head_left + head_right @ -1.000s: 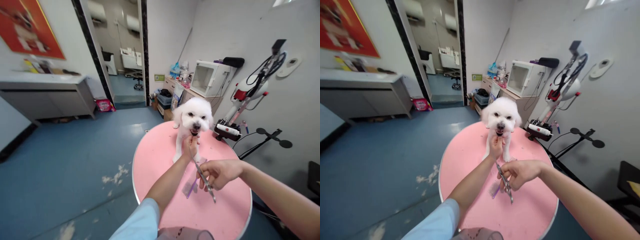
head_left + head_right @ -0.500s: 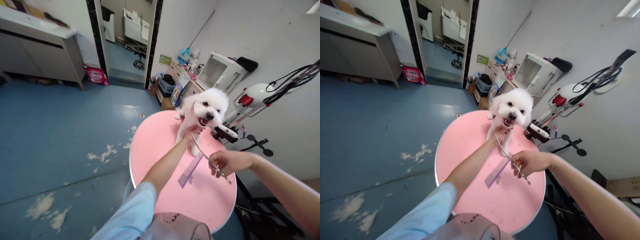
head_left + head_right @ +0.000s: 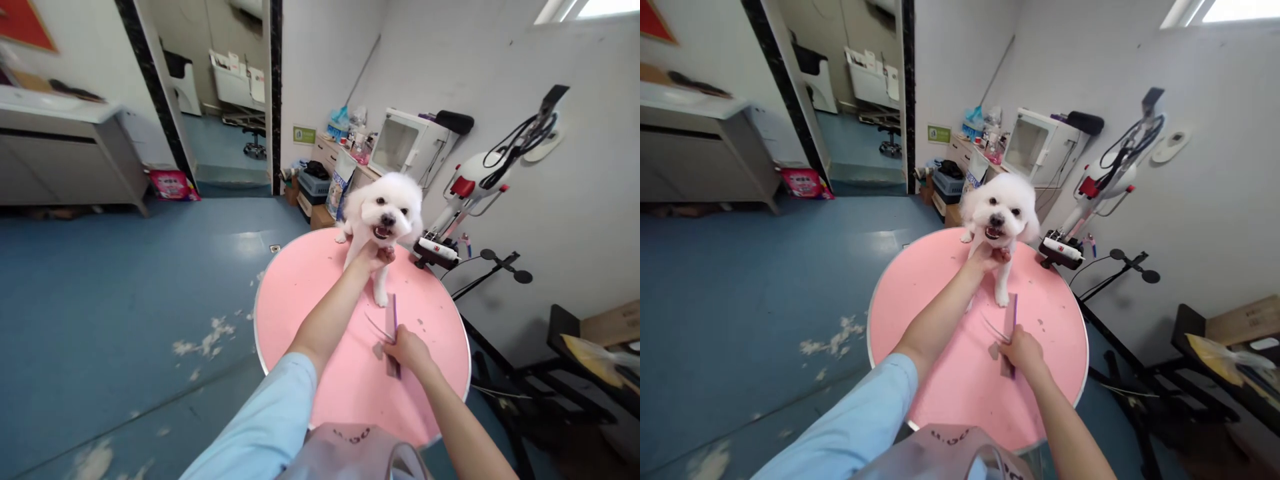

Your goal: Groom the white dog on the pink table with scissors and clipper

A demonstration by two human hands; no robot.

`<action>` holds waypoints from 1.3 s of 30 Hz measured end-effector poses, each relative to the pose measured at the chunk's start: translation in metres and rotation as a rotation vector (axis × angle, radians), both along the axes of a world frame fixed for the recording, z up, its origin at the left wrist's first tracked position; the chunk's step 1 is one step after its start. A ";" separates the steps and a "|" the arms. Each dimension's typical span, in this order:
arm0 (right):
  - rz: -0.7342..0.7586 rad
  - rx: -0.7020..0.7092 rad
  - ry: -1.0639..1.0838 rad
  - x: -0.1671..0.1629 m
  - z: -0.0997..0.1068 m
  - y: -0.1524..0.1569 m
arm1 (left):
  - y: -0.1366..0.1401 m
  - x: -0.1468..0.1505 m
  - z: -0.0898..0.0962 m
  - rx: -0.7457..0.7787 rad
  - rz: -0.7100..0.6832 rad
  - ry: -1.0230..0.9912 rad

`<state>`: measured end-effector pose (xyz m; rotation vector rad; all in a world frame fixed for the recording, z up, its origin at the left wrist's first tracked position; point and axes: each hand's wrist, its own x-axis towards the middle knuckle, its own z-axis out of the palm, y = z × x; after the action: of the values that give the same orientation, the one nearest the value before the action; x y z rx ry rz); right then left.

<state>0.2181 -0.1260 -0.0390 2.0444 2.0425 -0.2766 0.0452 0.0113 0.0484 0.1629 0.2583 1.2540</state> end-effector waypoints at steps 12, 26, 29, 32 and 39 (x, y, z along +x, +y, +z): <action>0.120 0.781 0.780 0.050 0.033 -0.091 | -0.090 0.040 -0.041 0.273 0.055 0.297; -0.019 -0.344 1.449 0.008 0.077 -0.063 | -0.063 0.030 -0.054 0.214 -0.187 -0.126; -0.143 -0.468 1.665 0.008 0.094 -0.048 | -0.049 0.031 -0.051 0.180 -0.154 -0.178; -0.051 -0.569 1.668 0.003 0.104 -0.056 | -0.041 0.031 -0.044 0.184 -0.177 -0.246; -0.231 -0.451 1.718 -0.004 0.110 -0.055 | -0.047 0.039 -0.039 0.120 -0.185 -0.385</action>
<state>0.2144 -0.1806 0.0706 1.6561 1.7494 -2.9325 0.0838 -0.0358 0.0089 0.0448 -0.1617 1.0916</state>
